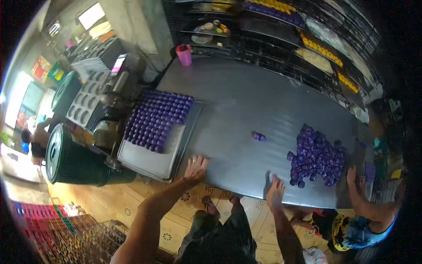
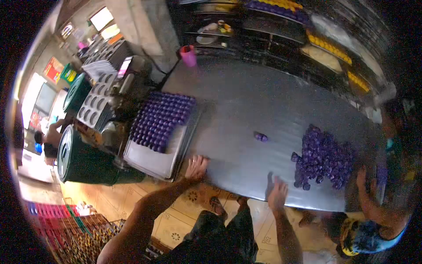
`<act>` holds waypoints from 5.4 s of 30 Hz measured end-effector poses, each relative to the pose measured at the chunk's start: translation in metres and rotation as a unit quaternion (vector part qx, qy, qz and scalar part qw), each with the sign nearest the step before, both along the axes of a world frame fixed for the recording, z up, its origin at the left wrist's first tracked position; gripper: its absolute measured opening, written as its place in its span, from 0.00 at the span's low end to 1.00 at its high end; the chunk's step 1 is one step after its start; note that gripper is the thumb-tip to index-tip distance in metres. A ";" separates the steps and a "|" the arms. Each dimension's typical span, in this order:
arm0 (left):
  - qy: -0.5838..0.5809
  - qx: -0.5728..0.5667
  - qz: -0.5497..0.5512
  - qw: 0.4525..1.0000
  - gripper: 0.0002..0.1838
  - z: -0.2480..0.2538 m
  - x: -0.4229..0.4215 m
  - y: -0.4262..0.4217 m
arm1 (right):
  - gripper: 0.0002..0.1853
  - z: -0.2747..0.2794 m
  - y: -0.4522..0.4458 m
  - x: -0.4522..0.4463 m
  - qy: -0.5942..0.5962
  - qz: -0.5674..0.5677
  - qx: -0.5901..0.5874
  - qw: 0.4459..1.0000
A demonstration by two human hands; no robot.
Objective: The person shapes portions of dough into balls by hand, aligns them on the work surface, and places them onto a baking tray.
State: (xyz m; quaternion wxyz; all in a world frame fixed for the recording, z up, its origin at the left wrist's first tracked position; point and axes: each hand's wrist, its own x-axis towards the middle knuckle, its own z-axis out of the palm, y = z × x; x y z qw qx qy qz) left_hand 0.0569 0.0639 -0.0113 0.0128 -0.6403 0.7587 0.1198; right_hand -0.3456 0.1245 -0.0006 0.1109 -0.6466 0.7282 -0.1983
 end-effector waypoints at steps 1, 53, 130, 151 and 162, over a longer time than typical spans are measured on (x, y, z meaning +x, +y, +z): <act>-0.033 0.018 -0.013 0.999 0.24 -0.004 -0.006 -0.020 | 0.31 -0.002 -0.006 -0.001 0.036 0.002 0.042 0.998; 0.311 -0.120 0.103 0.937 0.21 -0.007 -0.154 -0.322 | 0.14 -0.014 -0.369 0.013 -0.182 0.240 -0.186 0.935; 0.115 -0.044 0.009 0.992 0.28 -0.031 -0.073 -0.216 | 0.16 -0.042 -0.232 -0.056 0.026 0.111 -0.038 0.993; 0.157 -0.034 0.042 0.986 0.30 -0.050 -0.120 -0.296 | 0.05 -0.083 -0.317 -0.069 -0.047 0.298 0.042 0.953; 0.090 -0.092 0.041 0.991 0.27 -0.067 -0.137 -0.362 | 0.12 -0.068 -0.380 -0.022 -0.013 0.276 -0.076 0.958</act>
